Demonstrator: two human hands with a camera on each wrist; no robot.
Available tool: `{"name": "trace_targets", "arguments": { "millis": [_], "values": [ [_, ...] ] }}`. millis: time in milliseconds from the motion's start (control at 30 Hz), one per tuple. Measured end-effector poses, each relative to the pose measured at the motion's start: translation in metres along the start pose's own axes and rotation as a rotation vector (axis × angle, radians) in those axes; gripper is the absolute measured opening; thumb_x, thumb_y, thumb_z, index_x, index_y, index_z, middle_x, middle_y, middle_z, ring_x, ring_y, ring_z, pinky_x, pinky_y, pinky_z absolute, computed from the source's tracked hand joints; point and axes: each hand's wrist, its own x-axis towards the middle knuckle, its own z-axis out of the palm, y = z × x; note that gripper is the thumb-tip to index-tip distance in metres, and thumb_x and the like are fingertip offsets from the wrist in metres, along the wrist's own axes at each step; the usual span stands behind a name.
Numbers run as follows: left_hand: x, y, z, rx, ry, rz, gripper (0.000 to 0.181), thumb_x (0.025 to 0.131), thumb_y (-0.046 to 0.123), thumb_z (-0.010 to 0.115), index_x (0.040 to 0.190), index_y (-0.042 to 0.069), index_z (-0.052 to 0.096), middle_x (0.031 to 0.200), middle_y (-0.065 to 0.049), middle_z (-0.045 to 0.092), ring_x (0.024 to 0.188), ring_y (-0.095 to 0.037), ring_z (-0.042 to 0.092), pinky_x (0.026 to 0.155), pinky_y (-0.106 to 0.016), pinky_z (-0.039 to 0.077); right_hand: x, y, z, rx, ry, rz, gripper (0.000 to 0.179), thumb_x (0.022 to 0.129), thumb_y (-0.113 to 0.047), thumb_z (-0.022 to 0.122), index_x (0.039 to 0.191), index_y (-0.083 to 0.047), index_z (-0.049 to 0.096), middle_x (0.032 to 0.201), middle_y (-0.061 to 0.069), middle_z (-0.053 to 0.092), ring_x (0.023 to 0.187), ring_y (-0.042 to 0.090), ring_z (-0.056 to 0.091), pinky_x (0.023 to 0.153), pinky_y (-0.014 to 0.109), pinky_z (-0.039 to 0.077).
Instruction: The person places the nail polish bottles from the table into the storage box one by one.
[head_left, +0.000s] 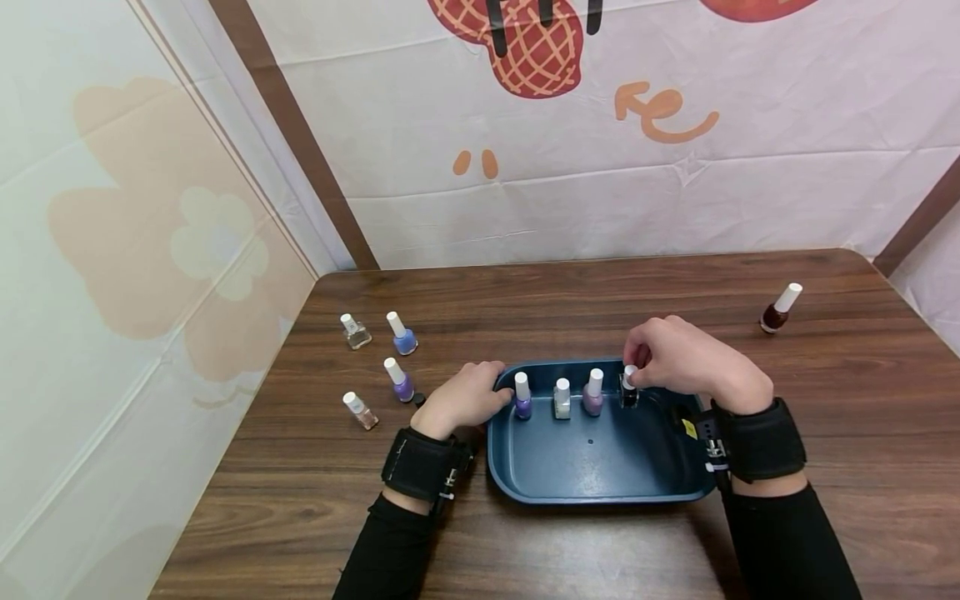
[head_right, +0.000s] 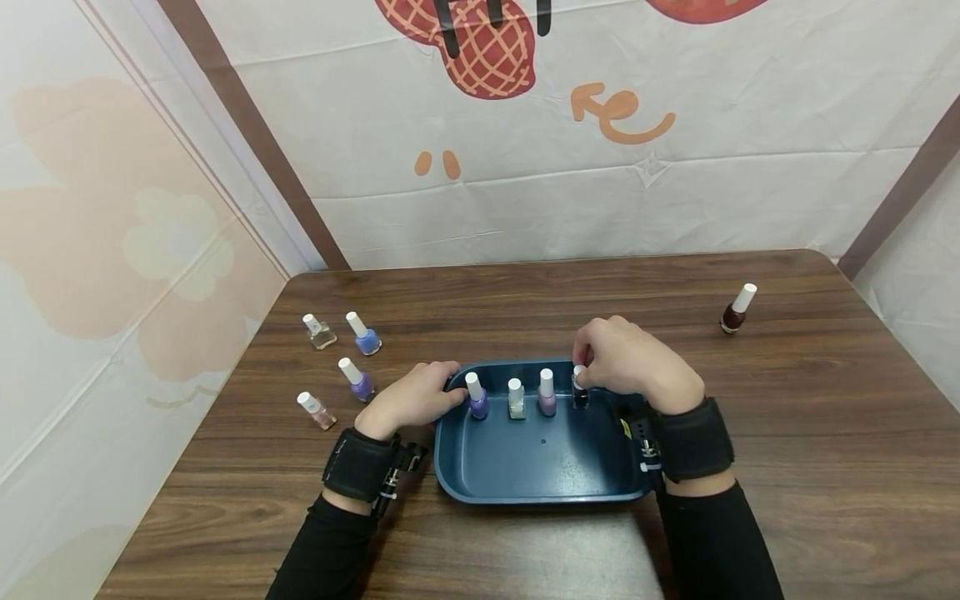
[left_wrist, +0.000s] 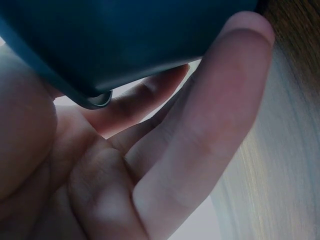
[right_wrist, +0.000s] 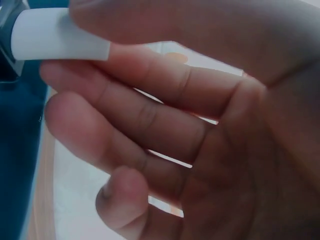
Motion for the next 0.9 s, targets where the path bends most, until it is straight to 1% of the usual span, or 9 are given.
{"name": "trace_targets", "arguments": {
  "millis": [133, 200, 467, 667, 900],
  "values": [
    [-0.0003, 0.0011, -0.0004, -0.006, -0.004, 0.004, 0.021, 0.098, 0.018, 0.053, 0.112, 0.004, 0.060, 0.077, -0.005, 0.056, 0.062, -0.015, 0.057, 0.056, -0.027, 0.045, -0.0006, -0.0003, 0.0006, -0.005, -0.019, 0.017, 0.005, 0.080, -0.009, 0.072, 0.083, -0.010, 0.068, 0.074, -0.001, 0.062, 0.066, 0.013, 0.052, 0.060, 0.027, 0.043],
    [-0.0007, 0.0014, -0.0003, -0.007, -0.005, 0.003, 0.023, 0.098, 0.018, 0.053, 0.114, 0.004, 0.059, 0.078, -0.005, 0.056, 0.062, -0.014, 0.057, 0.056, -0.026, 0.045, -0.0006, -0.0006, 0.0010, -0.008, -0.026, 0.020, 0.005, 0.080, -0.009, 0.072, 0.083, -0.010, 0.068, 0.074, -0.001, 0.062, 0.066, 0.013, 0.052, 0.060, 0.027, 0.043],
    [-0.0017, 0.0018, 0.0001, -0.008, -0.016, -0.016, 0.039, 0.099, 0.019, 0.052, 0.133, 0.000, 0.052, 0.089, -0.008, 0.060, 0.064, -0.014, 0.058, 0.058, -0.026, 0.046, 0.0014, -0.0019, 0.0031, -0.028, -0.040, 0.035, 0.006, 0.080, -0.011, 0.073, 0.083, -0.010, 0.069, 0.076, 0.000, 0.063, 0.068, 0.013, 0.053, 0.061, 0.028, 0.044],
    [-0.0015, 0.0015, 0.0001, -0.020, -0.022, -0.020, 0.040, 0.099, 0.019, 0.052, 0.134, 0.000, 0.051, 0.090, -0.009, 0.061, 0.062, -0.013, 0.059, 0.056, -0.026, 0.047, 0.0032, -0.0047, 0.0045, -0.045, -0.045, 0.042, 0.007, 0.079, -0.011, 0.074, 0.084, -0.008, 0.070, 0.076, 0.000, 0.063, 0.068, 0.013, 0.053, 0.061, 0.028, 0.044],
    [-0.0018, 0.0019, -0.0002, -0.021, -0.020, -0.022, 0.041, 0.099, 0.019, 0.052, 0.134, 0.000, 0.051, 0.092, -0.009, 0.061, 0.063, -0.013, 0.059, 0.056, -0.026, 0.047, 0.0045, -0.0071, 0.0067, -0.053, -0.051, 0.077, 0.007, 0.079, -0.010, 0.074, 0.084, -0.008, 0.069, 0.076, 0.001, 0.062, 0.068, 0.015, 0.053, 0.060, 0.027, 0.043]
  ]
}}
